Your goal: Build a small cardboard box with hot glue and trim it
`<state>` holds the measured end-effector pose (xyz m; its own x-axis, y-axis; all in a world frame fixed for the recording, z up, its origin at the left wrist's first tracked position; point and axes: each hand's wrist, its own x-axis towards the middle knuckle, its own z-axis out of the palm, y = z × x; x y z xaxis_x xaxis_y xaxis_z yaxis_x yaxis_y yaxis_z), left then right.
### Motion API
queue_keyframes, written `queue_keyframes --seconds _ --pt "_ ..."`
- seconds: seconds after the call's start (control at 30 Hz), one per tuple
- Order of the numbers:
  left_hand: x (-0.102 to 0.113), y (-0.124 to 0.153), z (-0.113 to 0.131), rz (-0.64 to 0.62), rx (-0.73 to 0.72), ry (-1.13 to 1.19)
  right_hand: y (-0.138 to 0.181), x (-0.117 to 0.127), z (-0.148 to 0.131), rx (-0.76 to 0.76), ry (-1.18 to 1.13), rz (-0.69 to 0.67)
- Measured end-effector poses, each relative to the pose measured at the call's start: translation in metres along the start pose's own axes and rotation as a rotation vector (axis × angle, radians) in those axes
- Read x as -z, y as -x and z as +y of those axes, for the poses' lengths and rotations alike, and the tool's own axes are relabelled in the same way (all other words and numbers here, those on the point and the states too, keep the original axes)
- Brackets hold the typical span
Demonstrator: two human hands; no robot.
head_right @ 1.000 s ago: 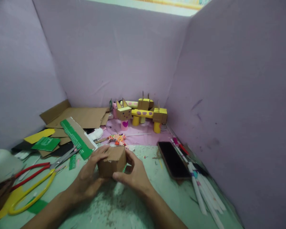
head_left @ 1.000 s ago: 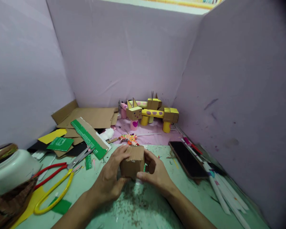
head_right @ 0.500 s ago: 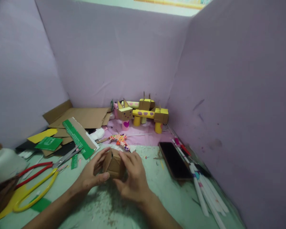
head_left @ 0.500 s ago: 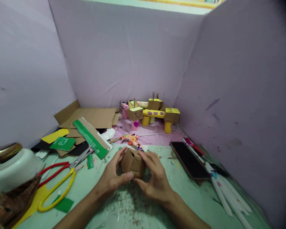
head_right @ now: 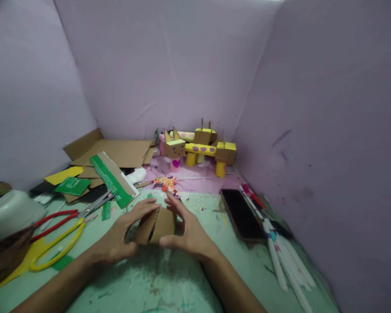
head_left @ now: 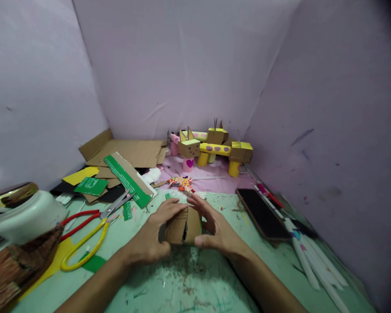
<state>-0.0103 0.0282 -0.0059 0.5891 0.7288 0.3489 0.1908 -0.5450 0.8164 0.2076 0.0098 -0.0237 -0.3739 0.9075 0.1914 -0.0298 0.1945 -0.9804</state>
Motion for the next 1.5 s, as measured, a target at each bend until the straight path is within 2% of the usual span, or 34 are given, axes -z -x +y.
queue_keyframes --seconds 0.1,0.17,0.27,0.37,0.47,0.57,0.7,0.8,0.9,1.1,1.23,1.33,1.4,1.5 --pt "-0.001 0.001 -0.003 -0.080 -0.081 0.051 0.000 -0.004 0.002 -0.008 -0.014 -0.093" --pt "-0.004 0.001 -0.005 -0.003 -0.062 0.039 -0.002 -0.009 0.006 -0.026 -0.048 -0.048" --pt "-0.011 0.002 -0.004 0.184 0.110 0.036 -0.006 -0.017 0.012 -0.043 -0.095 0.117" --pt "-0.020 0.001 -0.004 0.206 0.283 0.214 -0.007 -0.023 0.016 -0.028 -0.061 0.270" --pt "-0.028 0.000 -0.007 0.235 0.356 0.301 -0.005 -0.028 0.018 -0.009 0.066 0.329" --pt "-0.030 -0.002 -0.009 0.297 0.383 0.294 -0.002 -0.028 0.014 0.007 0.137 0.274" --pt "-0.028 -0.004 -0.001 0.291 0.378 0.347 -0.002 -0.021 0.009 0.013 0.179 0.221" --pt "-0.026 -0.004 0.004 0.274 0.366 0.381 -0.005 -0.015 0.007 0.008 0.081 0.205" --pt "-0.027 -0.004 0.003 0.249 0.344 0.440 -0.007 -0.011 0.009 -0.032 -0.056 0.217" --pt "-0.031 -0.004 -0.001 0.253 0.358 0.480 -0.006 -0.015 0.012 -0.060 -0.030 0.318" --pt "-0.032 -0.006 0.003 0.290 0.364 0.540 -0.006 -0.015 0.006 -0.111 0.015 0.255" --pt "-0.031 -0.007 0.006 0.280 0.393 0.574 -0.006 -0.014 0.004 -0.099 0.038 0.275" --pt "-0.030 -0.007 0.008 0.271 0.389 0.553 -0.005 -0.014 0.006 -0.065 -0.009 0.265" --pt "-0.030 -0.006 0.010 0.322 0.375 0.507 -0.004 -0.014 0.008 -0.042 -0.080 0.244"
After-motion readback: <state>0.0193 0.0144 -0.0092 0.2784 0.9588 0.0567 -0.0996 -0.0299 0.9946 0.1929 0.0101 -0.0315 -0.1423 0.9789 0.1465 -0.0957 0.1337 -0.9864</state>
